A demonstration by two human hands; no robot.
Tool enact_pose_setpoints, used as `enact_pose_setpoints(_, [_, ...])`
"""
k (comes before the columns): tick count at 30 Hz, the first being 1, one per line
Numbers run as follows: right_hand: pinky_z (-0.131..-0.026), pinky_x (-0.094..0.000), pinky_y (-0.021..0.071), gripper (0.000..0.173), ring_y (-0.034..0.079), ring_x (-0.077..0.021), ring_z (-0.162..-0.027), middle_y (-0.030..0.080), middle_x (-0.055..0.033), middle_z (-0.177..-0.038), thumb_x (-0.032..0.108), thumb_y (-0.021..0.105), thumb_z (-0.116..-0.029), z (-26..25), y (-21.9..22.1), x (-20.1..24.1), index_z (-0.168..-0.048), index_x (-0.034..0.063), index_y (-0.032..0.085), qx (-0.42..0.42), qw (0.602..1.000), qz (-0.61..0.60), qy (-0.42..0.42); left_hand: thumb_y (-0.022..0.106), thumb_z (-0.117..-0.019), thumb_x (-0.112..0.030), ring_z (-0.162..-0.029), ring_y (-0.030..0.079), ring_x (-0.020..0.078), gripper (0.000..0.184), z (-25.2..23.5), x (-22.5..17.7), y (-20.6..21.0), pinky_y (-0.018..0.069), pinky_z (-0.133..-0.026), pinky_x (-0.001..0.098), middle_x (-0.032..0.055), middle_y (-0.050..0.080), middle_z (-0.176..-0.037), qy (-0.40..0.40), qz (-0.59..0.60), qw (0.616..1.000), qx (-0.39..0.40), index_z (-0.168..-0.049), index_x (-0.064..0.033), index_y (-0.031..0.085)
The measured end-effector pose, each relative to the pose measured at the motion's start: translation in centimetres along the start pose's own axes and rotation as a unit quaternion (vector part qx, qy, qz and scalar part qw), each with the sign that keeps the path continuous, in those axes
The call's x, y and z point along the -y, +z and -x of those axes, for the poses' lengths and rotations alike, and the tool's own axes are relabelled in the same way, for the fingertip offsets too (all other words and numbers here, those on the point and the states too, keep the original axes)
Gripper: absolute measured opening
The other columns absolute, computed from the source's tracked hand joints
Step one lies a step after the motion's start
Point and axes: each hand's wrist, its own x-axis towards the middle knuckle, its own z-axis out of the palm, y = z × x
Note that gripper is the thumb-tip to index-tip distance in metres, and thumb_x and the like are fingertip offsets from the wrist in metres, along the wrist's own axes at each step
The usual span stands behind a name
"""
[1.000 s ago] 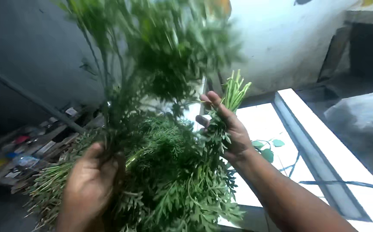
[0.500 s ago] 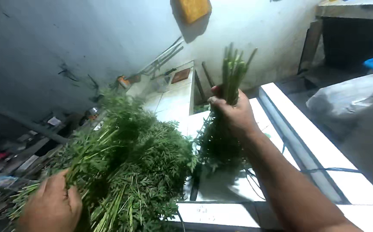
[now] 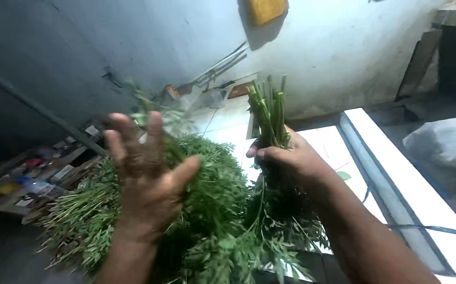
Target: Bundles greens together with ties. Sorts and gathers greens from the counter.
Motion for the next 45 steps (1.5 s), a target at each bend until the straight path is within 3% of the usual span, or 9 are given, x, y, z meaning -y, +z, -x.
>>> enact_pose_setpoints(9, [-0.075, -0.0338, 0.0604, 0.038, 0.068, -0.0173, -0.081, 0.071, -0.01, -0.097, 0.014, 0.07, -0.095, -0.1, 1.8, -0.4, -0.133, 0.0125, 0.065, -0.019, 0.999, -0.03, -0.004, 0.061, -0.1018, -0.019, -0.159, 0.003, 0.0375, 0.027, -0.6, -5.6, 9.8, 0.0083, -0.126, 0.0666, 0.0083, 0.012, -0.173, -0.028, 0.191, 0.981, -0.035, -0.123, -0.0338, 0.067])
enact_pose_setpoints(13, [-0.074, -0.0341, 0.0611, 0.03, 0.07, -0.0183, -0.08, 0.072, -0.0103, -0.091, 0.026, 0.077, -0.093, -0.5, 2.2, -0.9, -0.114, 0.0069, 0.068, -0.062, 0.998, -0.017, 0.027, 0.05, -0.1063, -0.014, -0.156, 0.025, 0.0325, 0.03, 0.0, -6.7, 12.8, 0.0287, -0.126, 0.0558, 0.0097, 0.02, -0.171, -0.031, 0.269, 0.961, -0.057, -0.136, -0.0169, 0.053])
enact_pose_setpoints(18, [-0.082, -0.0368, 0.0627, 0.042, 0.073, -0.0198, -0.089, 0.074, -0.0106, -0.099, 0.032, 0.081, -0.0892, -0.6, 2.6, -1.7, -0.121, 0.0079, 0.067, -0.06, 0.996, -0.038, 0.06, 0.042, -0.1102, -0.029, -0.155, 0.028, 0.0249, 0.023, -0.6, -8.0, 13.7, 0.0343, -0.124, 0.0456, 0.0091, 0.027, -0.168, -0.114, 0.352, 0.922, -0.112, -0.113, -0.0126, 0.058])
enact_pose_setpoints(20, [-0.082, -0.0378, 0.0624, 0.037, 0.072, -0.0208, -0.089, 0.074, -0.0116, -0.1, 0.029, 0.078, -0.0927, -0.7, 2.6, -2.1, -0.122, 0.0083, 0.067, -0.06, 0.995, -0.046, 0.061, 0.053, -0.0986, -0.012, -0.153, 0.029, 0.0297, 0.009, -0.7, -7.9, 13.6, 0.0378, -0.12, 0.0489, 0.0139, 0.03, -0.162, -0.141, 0.291, 0.936, -0.14, -0.106, -0.0131, 0.049])
enact_pose_setpoints(25, [-0.075, -0.038, 0.0613, 0.03, 0.07, -0.0211, -0.083, 0.072, -0.0117, -0.096, 0.028, 0.074, -0.0956, -1.3, 2.5, -3.1, -0.118, 0.0094, 0.067, -0.1, 0.992, -0.057, 0.045, 0.054, -0.1039, -0.017, -0.091, 0.068, 0.0105, 0.02, 0.1, -8.3, 12.6, 0.0606, -0.081, 0.0302, 0.0045, 0.068, -0.101, -0.21, 0.314, 0.917, -0.127, -0.117, -0.0025, 0.059])
enact_pose_setpoints(28, [-0.072, -0.0373, 0.0614, 0.027, 0.071, -0.0204, -0.08, 0.072, -0.0109, -0.093, 0.028, 0.073, -0.0962, -1.6, 2.4, -3.5, -0.116, 0.0095, 0.068, -0.134, 0.99, -0.037, 0.034, 0.06, -0.1005, -0.022, -0.083, 0.069, 0.012, 0.033, 1.2, -9.4, 12.1, 0.0629, -0.073, 0.0318, 0.006, 0.069, -0.101, -0.234, 0.446, 0.861, -0.071, -0.124, 0.0009, 0.058])
enact_pose_setpoints(34, [-0.073, -0.0366, 0.062, 0.026, 0.071, -0.0191, -0.081, 0.073, -0.009, -0.092, 0.027, 0.074, -0.0956, -1.9, 2.5, -4.5, -0.114, 0.0087, 0.068, -0.161, 0.987, 0.003, 0.006, 0.05, -0.1063, -0.04, -0.098, 0.068, 0.0154, 0.047, 3.0, -11.3, 12.5, 0.0598, -0.086, 0.0319, 0.012, 0.068, -0.106, -0.202, 0.332, 0.913, -0.121, -0.114, 0.0038, 0.067])
enact_pose_setpoints(38, [-0.072, -0.0367, 0.0617, 0.025, 0.071, -0.019, -0.08, 0.073, -0.009, -0.091, 0.027, 0.074, -0.0957, -2.0, 2.6, -4.8, -0.112, 0.0088, 0.068, -0.16, 0.987, 0.015, 0.007, 0.062, -0.0985, -0.025, -0.101, 0.065, 0.0179, 0.023, 3.8, -12.3, 13.5, 0.0576, -0.087, 0.0294, 0.014, 0.064, -0.108, -0.214, 0.274, 0.928, -0.133, -0.098, -0.0031, 0.069])
enact_pose_setpoints(45, [-0.074, -0.035, 0.0614, 0.029, 0.071, -0.0166, -0.08, 0.073, -0.007, -0.089, 0.034, 0.072, -0.0966, -1.8, 3.1, -4.8, -0.109, 0.0088, 0.07, -0.117, 0.992, 0.046, 0.013, 0.046, -0.1064, -0.012, -0.099, 0.064, 0.0073, 0.029, 3.5, -12.6, 14.0, 0.0567, -0.088, 0.0241, 0.009, 0.062, -0.108, -0.343, 0.422, 0.827, -0.143, -0.126, 0.0089, 0.046])
